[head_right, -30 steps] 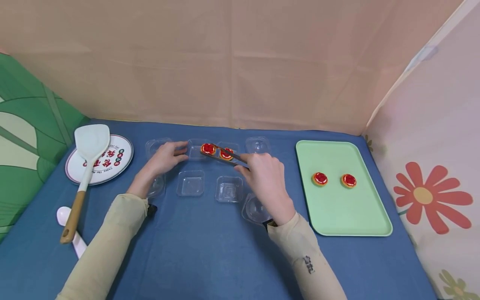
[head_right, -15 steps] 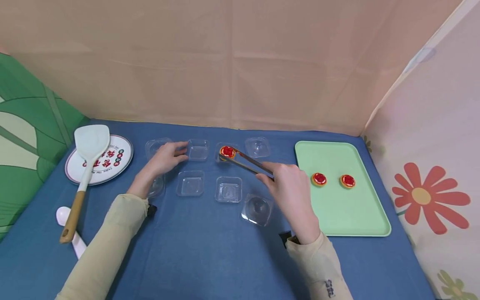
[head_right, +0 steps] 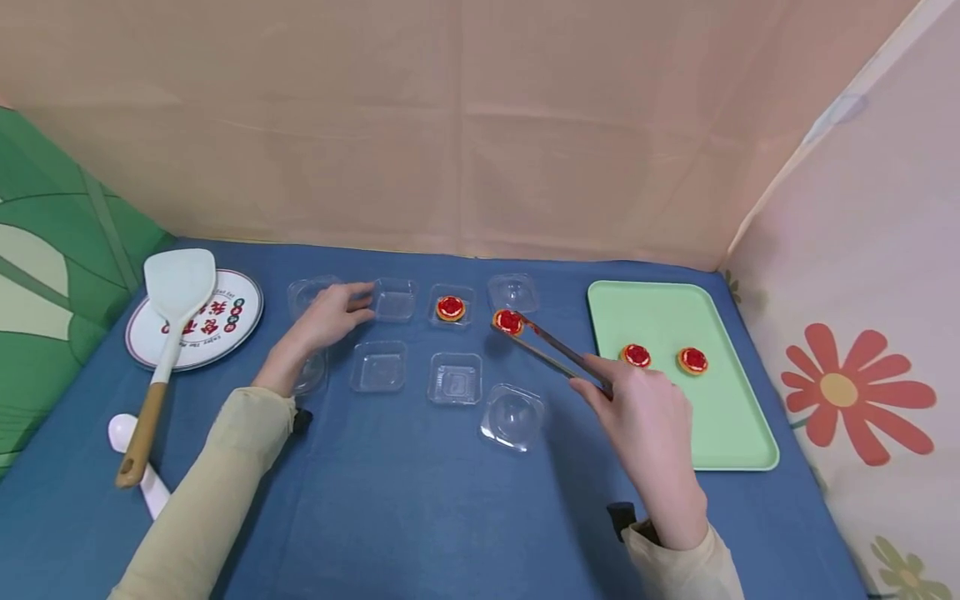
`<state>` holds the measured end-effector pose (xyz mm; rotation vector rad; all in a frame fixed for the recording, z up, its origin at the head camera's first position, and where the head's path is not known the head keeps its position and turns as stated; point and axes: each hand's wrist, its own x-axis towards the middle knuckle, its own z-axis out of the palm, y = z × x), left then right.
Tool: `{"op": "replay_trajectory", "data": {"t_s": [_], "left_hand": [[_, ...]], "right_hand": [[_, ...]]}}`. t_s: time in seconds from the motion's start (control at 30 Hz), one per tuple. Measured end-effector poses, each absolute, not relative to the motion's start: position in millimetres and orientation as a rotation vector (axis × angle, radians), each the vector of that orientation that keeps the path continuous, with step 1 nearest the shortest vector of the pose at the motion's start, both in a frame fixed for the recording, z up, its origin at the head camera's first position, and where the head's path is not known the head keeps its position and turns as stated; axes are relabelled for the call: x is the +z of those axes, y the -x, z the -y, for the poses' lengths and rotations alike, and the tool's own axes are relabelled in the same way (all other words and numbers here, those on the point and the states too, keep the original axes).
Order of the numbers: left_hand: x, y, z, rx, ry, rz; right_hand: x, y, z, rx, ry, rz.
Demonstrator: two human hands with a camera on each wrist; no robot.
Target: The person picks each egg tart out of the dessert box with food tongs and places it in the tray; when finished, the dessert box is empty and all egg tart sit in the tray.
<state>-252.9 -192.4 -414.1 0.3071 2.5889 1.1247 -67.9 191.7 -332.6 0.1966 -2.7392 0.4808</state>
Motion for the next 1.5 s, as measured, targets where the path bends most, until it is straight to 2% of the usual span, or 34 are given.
{"op": "replay_trajectory", "data": {"t_s": [0.17,0.47,0.63,1.0,1.5], "left_hand": [[-415.3,253.8,193.1,1.127,-0.305,-2.581],[-413.2,253.9,193.7,1.133,-0.318,-2.583],[-414.7,254.6,194.8,1.150,-0.338,-2.580],[-414.8,255.3,195.9,1.101,-0.343,-2.585],[-411.2,255.0,196.8,1.096,-0.334,-2.599]], "right_hand": [[-334.8,49.4,-208.8,0.446,-0.144,2.735],[-338.8,13.7,-239.4,0.347,0.143,2.826],[-342.5,-3.1,-253.1,0.299,0.208,2.814],[-348.5,-26.3,-273.5,0.281,0.398,2.888],[-363.6,-42.9,-285.2,0.213,0.468,2.891]]}}
